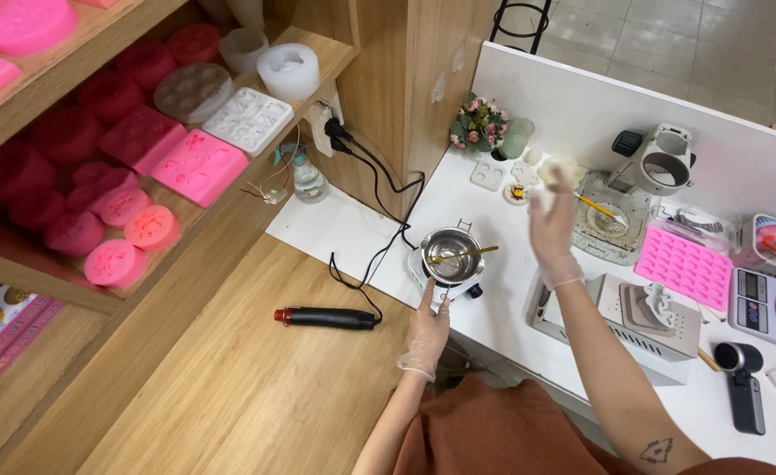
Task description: Melting wax in a small pot on a hot plate and using a heat gun to prepare a candle mold.
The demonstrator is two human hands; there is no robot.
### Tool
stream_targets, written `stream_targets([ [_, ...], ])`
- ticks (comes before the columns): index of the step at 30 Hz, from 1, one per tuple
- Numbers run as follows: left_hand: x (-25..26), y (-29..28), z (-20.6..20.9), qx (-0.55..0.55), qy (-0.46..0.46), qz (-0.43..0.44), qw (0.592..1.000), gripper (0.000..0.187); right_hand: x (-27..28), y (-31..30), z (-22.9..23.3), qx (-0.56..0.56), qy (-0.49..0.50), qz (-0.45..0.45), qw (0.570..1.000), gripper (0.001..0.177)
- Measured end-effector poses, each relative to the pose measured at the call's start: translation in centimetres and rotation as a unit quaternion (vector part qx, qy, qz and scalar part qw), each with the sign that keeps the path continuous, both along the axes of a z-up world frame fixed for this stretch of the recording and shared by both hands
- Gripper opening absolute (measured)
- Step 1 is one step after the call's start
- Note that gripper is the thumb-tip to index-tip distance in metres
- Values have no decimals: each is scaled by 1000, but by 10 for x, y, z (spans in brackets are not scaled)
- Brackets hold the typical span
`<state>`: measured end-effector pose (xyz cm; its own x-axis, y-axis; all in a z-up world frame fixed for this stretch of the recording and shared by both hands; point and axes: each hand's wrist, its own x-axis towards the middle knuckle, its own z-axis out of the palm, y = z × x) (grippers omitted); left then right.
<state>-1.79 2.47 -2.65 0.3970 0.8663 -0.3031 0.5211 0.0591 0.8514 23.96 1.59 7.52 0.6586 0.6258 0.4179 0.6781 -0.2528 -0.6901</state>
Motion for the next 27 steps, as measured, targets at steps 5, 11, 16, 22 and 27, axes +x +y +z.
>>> stream_targets([
  [5,0,1,7,-35,-22,7,999,64,68,-16,11,424,286,-165,843,83],
  [11,2,-1,5,-30,24,-11,999,65,30,6,45,449,333,-4,829,102],
  [16,1,0,5,-24,5,2,1000,63,-67,46,68,263,371,236,859,93],
  [22,2,0,-17,56,-41,12,998,62,-149,44,34,-21,355,439,825,80],
  [27,2,-2,-7,52,4,16,999,58,-140,45,28,-35,366,478,798,75],
])
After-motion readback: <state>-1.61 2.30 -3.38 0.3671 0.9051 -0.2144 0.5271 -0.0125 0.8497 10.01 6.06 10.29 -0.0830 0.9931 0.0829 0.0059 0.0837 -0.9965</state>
